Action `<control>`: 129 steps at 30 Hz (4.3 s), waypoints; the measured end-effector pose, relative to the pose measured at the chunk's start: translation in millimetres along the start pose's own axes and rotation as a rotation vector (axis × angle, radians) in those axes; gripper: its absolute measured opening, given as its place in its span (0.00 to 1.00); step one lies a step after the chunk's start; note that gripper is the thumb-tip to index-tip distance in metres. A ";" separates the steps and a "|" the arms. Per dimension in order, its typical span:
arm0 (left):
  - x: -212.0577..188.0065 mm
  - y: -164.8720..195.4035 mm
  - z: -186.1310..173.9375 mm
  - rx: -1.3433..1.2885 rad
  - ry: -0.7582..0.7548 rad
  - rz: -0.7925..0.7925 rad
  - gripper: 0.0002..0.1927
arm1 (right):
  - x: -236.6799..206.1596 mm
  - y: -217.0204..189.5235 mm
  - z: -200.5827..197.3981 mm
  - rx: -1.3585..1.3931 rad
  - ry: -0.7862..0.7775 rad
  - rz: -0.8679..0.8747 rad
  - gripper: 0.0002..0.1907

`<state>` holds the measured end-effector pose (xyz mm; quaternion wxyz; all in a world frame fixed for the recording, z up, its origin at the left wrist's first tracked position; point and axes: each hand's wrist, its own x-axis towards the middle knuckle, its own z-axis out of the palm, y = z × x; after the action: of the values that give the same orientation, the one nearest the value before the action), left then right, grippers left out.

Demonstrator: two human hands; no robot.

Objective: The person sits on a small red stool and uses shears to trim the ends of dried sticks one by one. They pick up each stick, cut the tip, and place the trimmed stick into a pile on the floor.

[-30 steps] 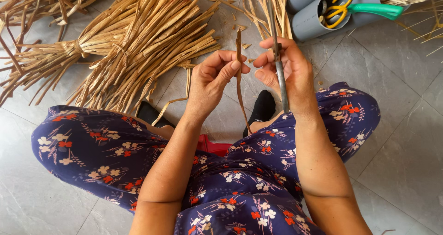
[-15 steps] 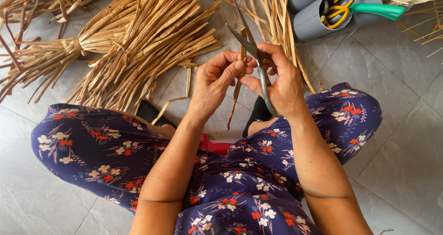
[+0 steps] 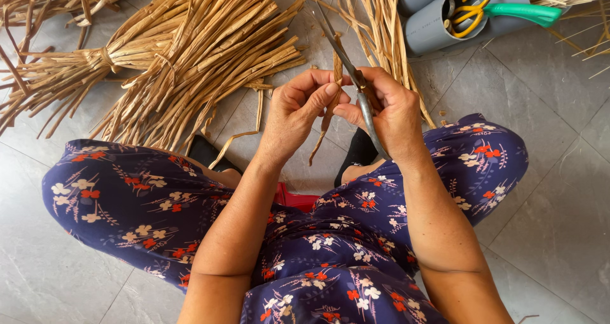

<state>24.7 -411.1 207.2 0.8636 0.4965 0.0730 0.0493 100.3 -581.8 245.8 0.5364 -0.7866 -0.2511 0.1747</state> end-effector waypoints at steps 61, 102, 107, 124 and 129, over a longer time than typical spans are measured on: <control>34.0 -156.6 -209.4 1.780 0.654 -0.441 0.16 | -3.7 47.0 -18.3 -0.136 0.115 0.122 0.26; -12.5 54.2 33.6 0.608 0.044 0.366 0.11 | -4.9 -5.8 -16.9 0.516 0.037 -0.149 0.24; -11.1 56.0 29.9 0.557 0.030 0.396 0.09 | -1.4 -6.3 -13.0 0.494 0.033 -0.118 0.24; -12.8 40.2 36.4 -0.110 0.120 0.314 0.11 | -11.1 -23.2 1.9 -0.089 0.074 -0.311 0.40; -11.4 38.7 29.8 -0.081 0.081 0.293 0.09 | -11.1 -30.0 -2.9 -0.212 0.071 -0.325 0.40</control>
<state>18.3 -418.7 256.3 0.8628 0.4642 0.0324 0.1978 86.7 -581.5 274.9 0.4803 -0.7933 -0.3728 0.0308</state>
